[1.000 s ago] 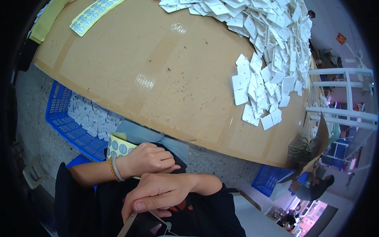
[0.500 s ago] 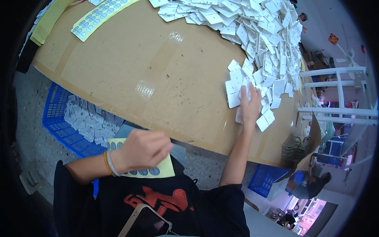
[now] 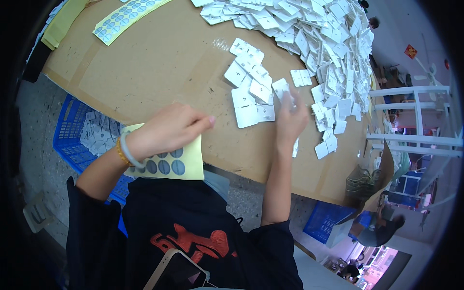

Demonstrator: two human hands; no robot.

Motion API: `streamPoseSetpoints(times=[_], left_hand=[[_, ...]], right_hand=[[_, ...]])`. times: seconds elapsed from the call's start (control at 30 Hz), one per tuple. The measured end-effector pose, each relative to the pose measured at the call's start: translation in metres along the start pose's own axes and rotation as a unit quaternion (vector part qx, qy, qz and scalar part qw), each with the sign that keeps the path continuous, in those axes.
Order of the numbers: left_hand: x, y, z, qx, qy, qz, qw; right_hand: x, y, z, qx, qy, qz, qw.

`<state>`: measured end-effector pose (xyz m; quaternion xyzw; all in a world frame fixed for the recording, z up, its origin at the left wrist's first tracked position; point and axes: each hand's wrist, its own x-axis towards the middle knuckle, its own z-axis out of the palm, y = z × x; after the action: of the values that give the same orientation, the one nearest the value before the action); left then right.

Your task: Applying small round stickers to rectangular white cards at a workstation.

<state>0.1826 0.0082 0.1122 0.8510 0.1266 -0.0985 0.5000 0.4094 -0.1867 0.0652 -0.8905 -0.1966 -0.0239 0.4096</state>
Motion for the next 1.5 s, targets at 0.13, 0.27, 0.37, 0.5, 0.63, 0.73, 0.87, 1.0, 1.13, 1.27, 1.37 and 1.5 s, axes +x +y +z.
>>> streamPoseSetpoints(times=[0.13,0.27,0.37,0.5,0.63,0.73,0.87,1.0,1.13,1.27,1.37,1.5], left_hand=[[0.046,-0.006,0.028,0.009,0.136,0.032,0.990],[0.093,-0.005,0.024,0.062,0.132,0.002,0.989],[0.096,-0.021,0.023,0.075,0.163,0.042,0.983],[0.052,-0.029,-0.012,0.031,0.002,-0.020,0.999],[0.034,-0.032,-0.028,0.072,-0.042,-0.032,0.996],[0.032,-0.035,-0.024,0.049,-0.014,-0.029,0.998],[0.030,-0.034,-0.017,0.050,-0.016,-0.049,0.997],[0.026,-0.037,-0.016,0.029,0.105,0.013,0.994],[0.028,-0.037,-0.013,0.038,0.141,0.127,0.981],[0.006,-0.044,-0.016,0.049,0.155,-0.005,0.987],[-0.023,-0.054,-0.010,-0.138,0.202,-0.114,0.963],[-0.039,-0.054,0.034,-0.314,0.063,-0.114,0.940]], right_hand=[[-0.016,-0.008,-0.017,-0.231,0.150,-0.247,0.929],[-0.031,-0.010,-0.005,-0.102,-0.038,-0.253,0.961],[-0.018,-0.014,0.002,-0.164,-0.059,-0.341,0.924],[-0.006,-0.003,-0.016,-0.101,0.010,-0.292,0.951],[-0.044,-0.015,-0.026,-0.051,0.027,-0.323,0.945],[-0.083,-0.012,-0.020,-0.131,-0.106,-0.461,0.871],[-0.089,-0.041,-0.034,-0.121,-0.218,-0.356,0.901],[-0.074,-0.070,-0.024,-0.123,-0.190,-0.143,0.963],[-0.078,-0.056,0.001,-0.197,-0.173,-0.194,0.945],[-0.073,-0.063,-0.006,-0.227,-0.210,-0.146,0.940],[-0.054,-0.065,-0.010,-0.295,-0.199,-0.090,0.930],[-0.011,-0.083,0.020,-0.259,-0.111,-0.193,0.940]])
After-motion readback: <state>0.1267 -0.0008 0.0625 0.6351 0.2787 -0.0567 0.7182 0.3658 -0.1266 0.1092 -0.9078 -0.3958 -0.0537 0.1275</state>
